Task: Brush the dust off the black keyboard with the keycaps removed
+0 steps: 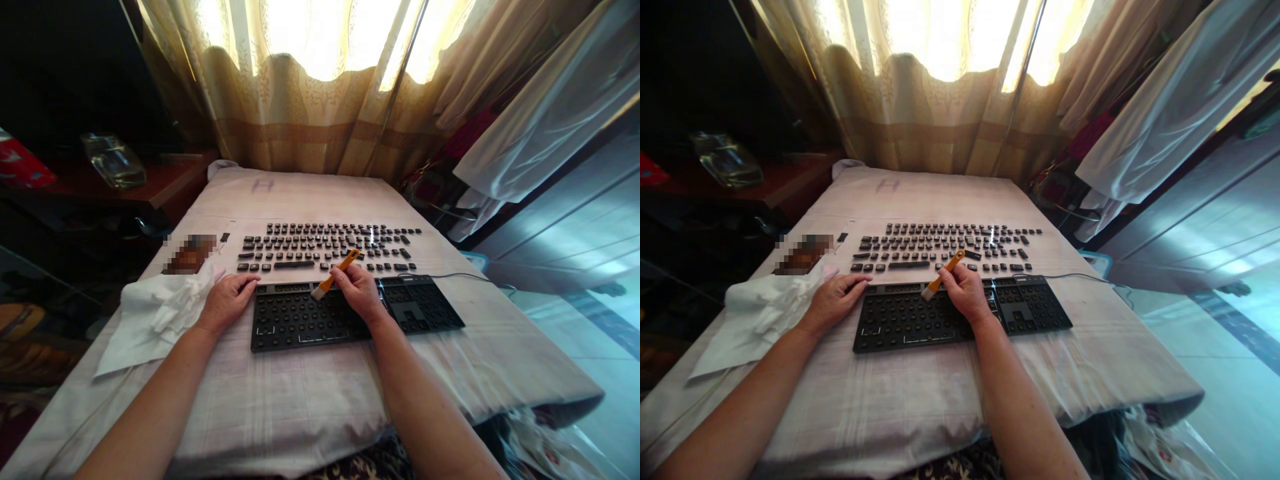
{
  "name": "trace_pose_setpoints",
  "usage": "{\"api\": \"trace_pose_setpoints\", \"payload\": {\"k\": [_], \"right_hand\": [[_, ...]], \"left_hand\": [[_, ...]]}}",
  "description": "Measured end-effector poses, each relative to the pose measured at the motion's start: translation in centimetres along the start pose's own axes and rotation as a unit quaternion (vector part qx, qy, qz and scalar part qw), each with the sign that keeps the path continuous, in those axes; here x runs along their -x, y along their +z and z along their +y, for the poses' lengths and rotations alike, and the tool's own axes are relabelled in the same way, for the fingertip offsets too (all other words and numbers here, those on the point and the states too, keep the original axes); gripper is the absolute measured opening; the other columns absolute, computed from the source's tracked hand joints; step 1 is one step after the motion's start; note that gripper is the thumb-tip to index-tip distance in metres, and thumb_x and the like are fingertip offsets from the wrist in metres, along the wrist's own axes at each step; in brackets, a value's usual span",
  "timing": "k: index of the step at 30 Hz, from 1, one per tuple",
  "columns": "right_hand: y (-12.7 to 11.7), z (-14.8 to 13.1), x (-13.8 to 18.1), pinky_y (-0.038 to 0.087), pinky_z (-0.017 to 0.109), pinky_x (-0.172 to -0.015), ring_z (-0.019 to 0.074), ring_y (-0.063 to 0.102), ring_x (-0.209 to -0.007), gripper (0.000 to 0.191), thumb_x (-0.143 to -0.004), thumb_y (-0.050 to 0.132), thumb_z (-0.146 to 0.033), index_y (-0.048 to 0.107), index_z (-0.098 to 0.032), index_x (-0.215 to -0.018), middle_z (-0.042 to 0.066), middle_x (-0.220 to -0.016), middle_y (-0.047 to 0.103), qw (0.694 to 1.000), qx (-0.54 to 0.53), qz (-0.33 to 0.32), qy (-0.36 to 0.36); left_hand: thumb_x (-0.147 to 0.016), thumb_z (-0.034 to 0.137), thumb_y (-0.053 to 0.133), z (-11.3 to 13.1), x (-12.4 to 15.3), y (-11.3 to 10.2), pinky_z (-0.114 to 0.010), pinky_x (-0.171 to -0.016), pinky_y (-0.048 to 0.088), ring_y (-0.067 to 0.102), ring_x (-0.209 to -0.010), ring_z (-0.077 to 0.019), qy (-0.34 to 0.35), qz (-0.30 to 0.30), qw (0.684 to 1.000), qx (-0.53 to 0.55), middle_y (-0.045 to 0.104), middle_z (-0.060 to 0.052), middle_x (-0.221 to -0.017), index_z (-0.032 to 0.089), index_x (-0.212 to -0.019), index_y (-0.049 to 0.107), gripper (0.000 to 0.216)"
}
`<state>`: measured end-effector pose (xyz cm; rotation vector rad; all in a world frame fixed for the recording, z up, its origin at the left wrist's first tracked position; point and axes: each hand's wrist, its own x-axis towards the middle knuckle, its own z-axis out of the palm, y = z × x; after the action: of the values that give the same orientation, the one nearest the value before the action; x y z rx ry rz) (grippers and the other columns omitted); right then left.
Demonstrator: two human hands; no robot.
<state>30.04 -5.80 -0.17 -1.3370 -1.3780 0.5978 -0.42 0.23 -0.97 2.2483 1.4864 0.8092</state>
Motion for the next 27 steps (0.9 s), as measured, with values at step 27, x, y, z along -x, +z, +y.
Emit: {"api": "trace_pose_setpoints", "payload": {"k": [27], "right_hand": [[0.3, -1.3, 0.3, 0.048, 0.028, -0.057, 0.015, 0.056, -0.058, 0.042, -0.085, 0.065, -0.06, 0.066, -0.02, -0.076, 0.0, -0.064, 0.062, 0.996, -0.054, -0.069, 0.018]], "left_hand": [[-0.086, 0.048, 0.049, 0.2, 0.0, -0.2, -0.041, -0.089, 0.057, 0.073, -0.095, -0.0261, -0.003, -0.01, 1.0, -0.002, 0.081, -0.004, -0.102, 0.027, -0.097, 0.077, 0.037]]}}
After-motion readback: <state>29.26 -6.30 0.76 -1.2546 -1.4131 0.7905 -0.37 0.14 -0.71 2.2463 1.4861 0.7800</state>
